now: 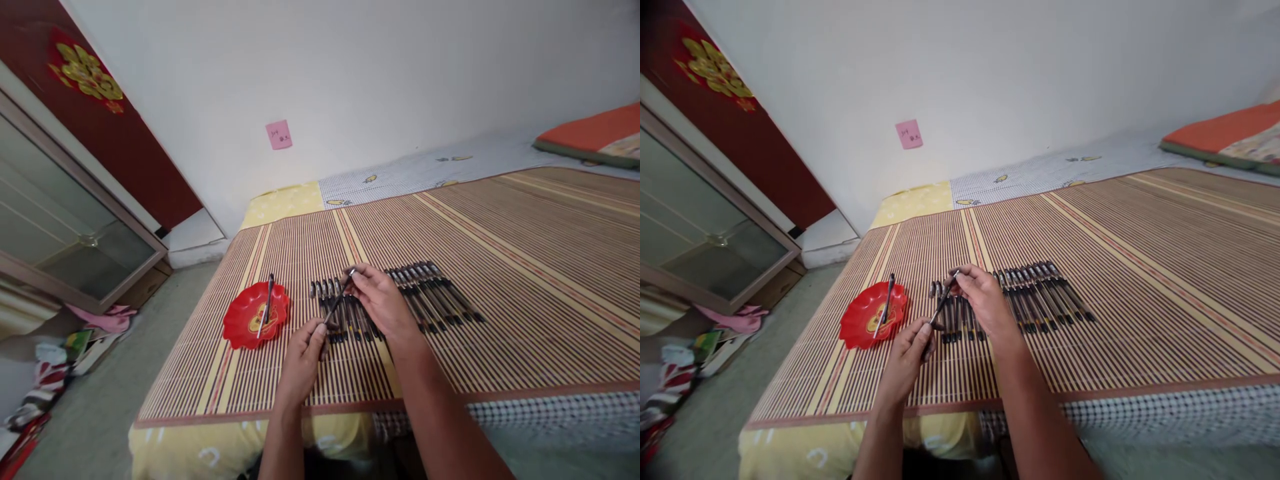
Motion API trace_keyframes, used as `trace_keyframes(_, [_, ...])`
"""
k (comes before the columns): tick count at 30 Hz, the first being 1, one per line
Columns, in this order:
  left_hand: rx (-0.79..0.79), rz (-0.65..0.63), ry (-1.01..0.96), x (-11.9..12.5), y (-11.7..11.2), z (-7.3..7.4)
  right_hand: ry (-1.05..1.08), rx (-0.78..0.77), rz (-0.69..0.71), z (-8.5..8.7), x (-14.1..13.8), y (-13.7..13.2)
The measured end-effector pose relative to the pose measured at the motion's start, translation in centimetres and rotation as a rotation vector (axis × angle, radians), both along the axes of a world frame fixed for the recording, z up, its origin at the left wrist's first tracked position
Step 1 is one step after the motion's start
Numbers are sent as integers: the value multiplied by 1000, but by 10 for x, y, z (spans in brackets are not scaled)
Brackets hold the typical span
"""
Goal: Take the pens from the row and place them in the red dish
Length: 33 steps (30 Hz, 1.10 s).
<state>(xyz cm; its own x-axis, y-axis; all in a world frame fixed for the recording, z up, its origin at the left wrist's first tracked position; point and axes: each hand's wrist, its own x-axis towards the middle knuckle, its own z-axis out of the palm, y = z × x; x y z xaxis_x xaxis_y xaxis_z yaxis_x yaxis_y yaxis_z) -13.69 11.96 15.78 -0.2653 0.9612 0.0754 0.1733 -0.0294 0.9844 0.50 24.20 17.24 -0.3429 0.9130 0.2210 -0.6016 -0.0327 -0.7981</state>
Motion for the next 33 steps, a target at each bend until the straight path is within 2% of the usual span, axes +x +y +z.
trace_keyframes(3, [0,-74,-88,4,0,1,-24,22,65,1,-4,-4])
trace_keyframes(11, [54,-115,-447,15,1,0,-90,88,218,-10,-10,-5])
trace_keyframes(16, [54,-170,-638,21,2,3,-55,90,258,-13,-11,-5])
trace_keyframes(24, [16,-48,-653,24,5,3,-66,79,215,-12,-10,-4])
trace_keyframes(29, [12,-31,-651,23,6,1,33,-1,222,-13,-10,-3])
trace_keyframes(33, [17,-40,-655,24,6,1,-2,2,229,-13,-9,-3])
